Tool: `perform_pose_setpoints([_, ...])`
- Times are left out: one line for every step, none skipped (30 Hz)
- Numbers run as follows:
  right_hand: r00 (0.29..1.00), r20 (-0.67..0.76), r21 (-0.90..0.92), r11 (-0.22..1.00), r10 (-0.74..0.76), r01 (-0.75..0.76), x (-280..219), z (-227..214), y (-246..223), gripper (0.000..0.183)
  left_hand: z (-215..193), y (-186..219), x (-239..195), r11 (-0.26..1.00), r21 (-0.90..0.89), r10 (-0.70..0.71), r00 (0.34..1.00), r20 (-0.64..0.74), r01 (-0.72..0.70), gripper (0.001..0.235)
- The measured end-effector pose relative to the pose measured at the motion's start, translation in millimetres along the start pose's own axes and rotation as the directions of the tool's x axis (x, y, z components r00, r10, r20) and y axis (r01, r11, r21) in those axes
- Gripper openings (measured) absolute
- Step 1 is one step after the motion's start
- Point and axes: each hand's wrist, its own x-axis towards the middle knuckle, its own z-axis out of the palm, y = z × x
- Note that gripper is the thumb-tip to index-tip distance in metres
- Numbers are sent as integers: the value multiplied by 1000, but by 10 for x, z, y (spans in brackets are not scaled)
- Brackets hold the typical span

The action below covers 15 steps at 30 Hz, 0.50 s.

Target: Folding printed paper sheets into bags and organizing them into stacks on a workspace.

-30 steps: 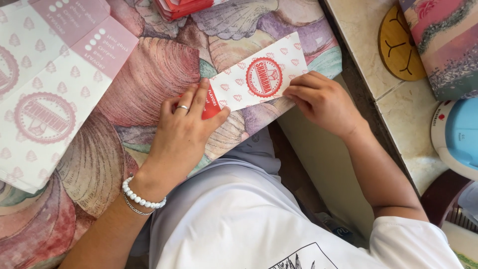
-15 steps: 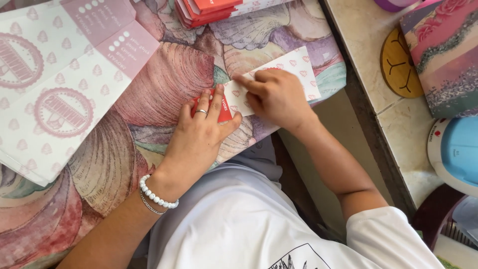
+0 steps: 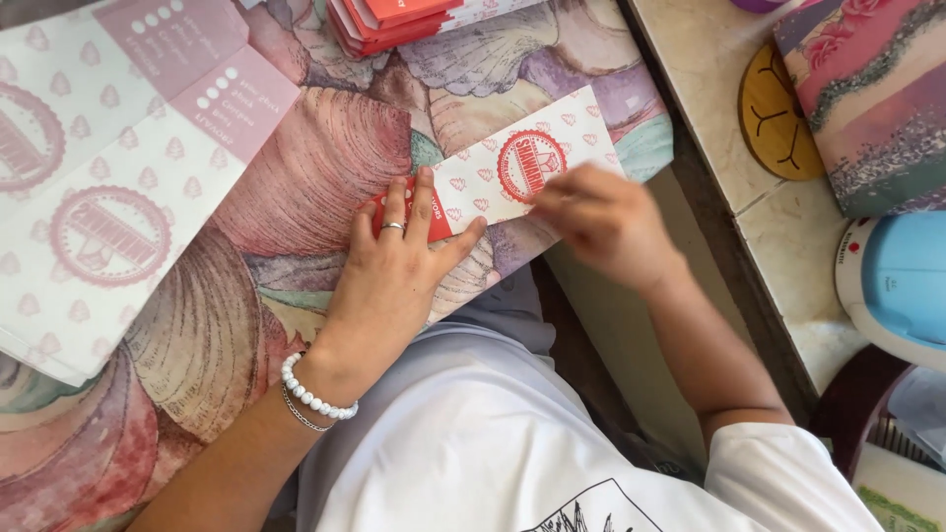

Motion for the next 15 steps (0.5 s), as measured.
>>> perform_pose_setpoints([1000,-7,0,1000,2,-2,-23,54,-11,16,-6,-13,-4,1000,5,5,1000,0,-5,58])
perform_pose_setpoints([998,17,-114,991,-68,69,-58,102,-26,15,-10,-12,-10,1000,-3,8,1000,-3,-8,56])
perform_pose_setpoints([990,48,-224,964,-133,141,-92,152,-41,15,-13,-11,-18,1000,-11,10,1000,-6,-10,55])
perform_pose_setpoints([990,45,-226,964,-132,139,-157,129,20,15,-12,-11,-27,1000,-9,13,1000,-7,-13,55])
perform_pose_setpoints([992,43,-254,959,-119,126,-221,109,80,17,-11,-14,-38,1000,16,20,999,-41,-19,56])
perform_pose_setpoints([993,44,-281,953,-106,114,-283,85,141,20,-10,-11,-52,999,38,24,997,-74,-21,57])
perform_pose_setpoints([993,44,-280,953,-106,114,-331,58,185,20,-9,-19,-56,999,38,24,997,-74,-21,57])
perform_pose_setpoints([995,41,-299,949,-95,104,-386,21,232,28,-4,-19,-52,999,27,27,998,-64,-25,58])
perform_pose_setpoints([996,39,-317,944,-85,93,-443,-17,280,36,2,-18,-46,999,15,30,998,-53,-30,60])
perform_pose_setpoints([996,39,-319,943,-82,90,-435,-47,275,36,9,-30,-46,999,13,33,998,-54,-32,60])
perform_pose_setpoints([993,43,-365,923,-113,121,-427,-78,273,29,17,-42,-43,999,-26,24,998,-62,-26,59])
perform_pose_setpoints([989,48,-409,900,-143,150,-421,-101,265,22,24,-57,-46,998,-64,16,998,-66,-20,59])
perform_pose_setpoints([989,48,-409,901,-139,146,-447,-107,254,22,22,-67,-58,998,-66,19,998,-65,-24,59])
perform_pose_setpoints([989,66,-427,892,-133,149,-460,-107,250,25,19,-88,-66,997,-65,26,997,-67,-30,58])
perform_pose_setpoints([988,84,-446,882,-127,152,-473,-108,244,29,16,-110,-74,997,-65,32,997,-68,-36,57])
